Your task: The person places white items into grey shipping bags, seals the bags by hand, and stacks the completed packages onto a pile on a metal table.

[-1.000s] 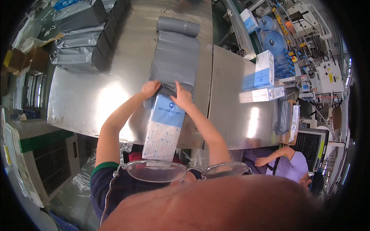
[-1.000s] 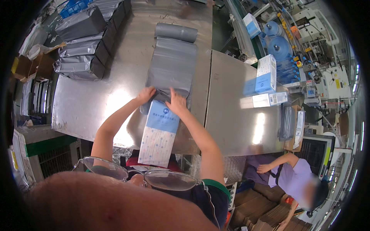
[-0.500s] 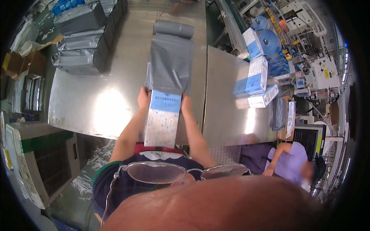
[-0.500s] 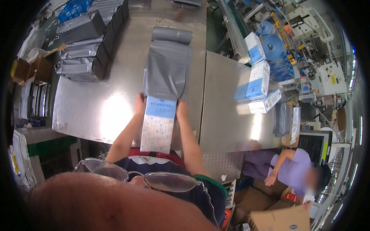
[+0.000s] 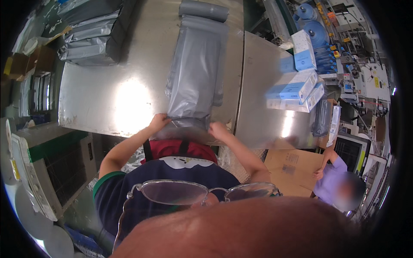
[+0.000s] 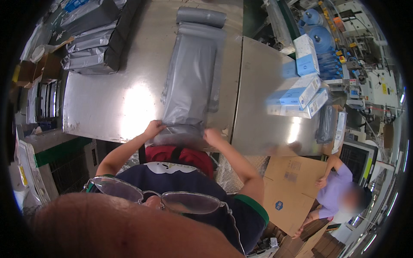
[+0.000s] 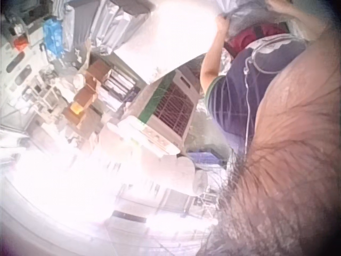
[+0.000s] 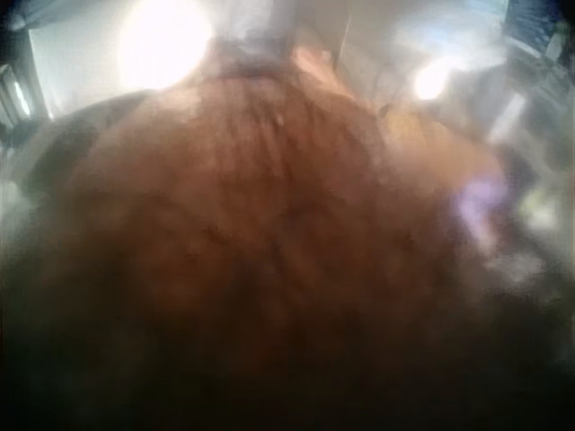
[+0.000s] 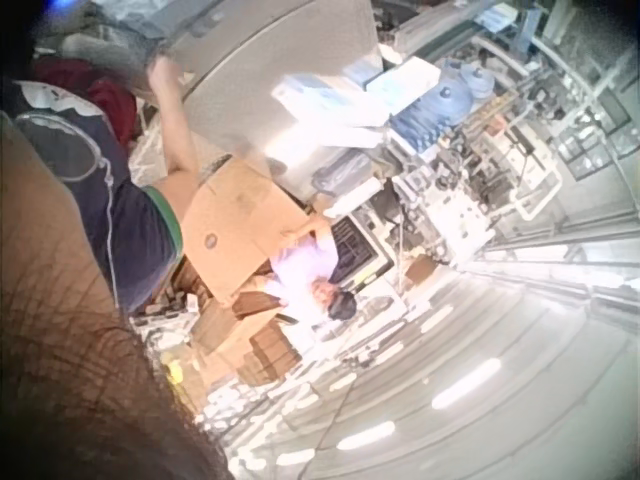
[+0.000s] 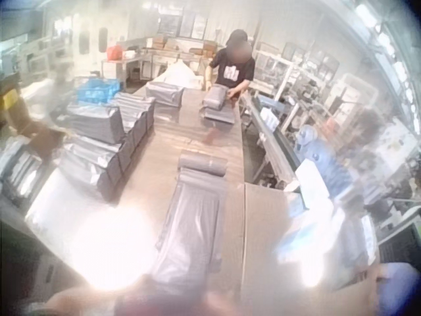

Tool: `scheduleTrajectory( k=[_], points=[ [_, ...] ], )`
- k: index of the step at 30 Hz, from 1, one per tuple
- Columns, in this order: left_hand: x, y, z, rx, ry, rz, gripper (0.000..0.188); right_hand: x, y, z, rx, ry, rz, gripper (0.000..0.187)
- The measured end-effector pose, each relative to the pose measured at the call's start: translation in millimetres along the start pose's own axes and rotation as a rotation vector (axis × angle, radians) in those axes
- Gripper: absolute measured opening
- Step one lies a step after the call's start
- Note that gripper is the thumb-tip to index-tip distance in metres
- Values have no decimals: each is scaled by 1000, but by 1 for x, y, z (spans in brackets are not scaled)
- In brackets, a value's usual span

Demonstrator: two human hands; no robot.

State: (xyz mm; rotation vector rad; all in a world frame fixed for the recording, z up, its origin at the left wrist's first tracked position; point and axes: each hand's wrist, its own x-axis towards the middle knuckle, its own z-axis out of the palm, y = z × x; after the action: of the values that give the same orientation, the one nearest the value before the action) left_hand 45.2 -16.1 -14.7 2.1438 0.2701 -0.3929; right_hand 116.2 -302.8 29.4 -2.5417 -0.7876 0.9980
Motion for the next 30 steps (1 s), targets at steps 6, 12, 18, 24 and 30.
scheduleTrajectory(
  k=[6,12,18,24,30],
  points=[
    [-34,-6,9,-406,43,-64,20,-8,-67,-3,270,211,-78,21],
    [-33,1,7,-676,-46,-9,11,74,-120,42,541,420,-344,14],
    [-35,-24,16,-497,-30,-22,11,-25,-37,47,537,500,11,20],
    [-8,26,-49,898,114,979,38,-110,47,29,-274,22,-149,45],
    [45,18,-49,529,96,947,22,23,47,-26,-398,426,-557,25]
  ],
)
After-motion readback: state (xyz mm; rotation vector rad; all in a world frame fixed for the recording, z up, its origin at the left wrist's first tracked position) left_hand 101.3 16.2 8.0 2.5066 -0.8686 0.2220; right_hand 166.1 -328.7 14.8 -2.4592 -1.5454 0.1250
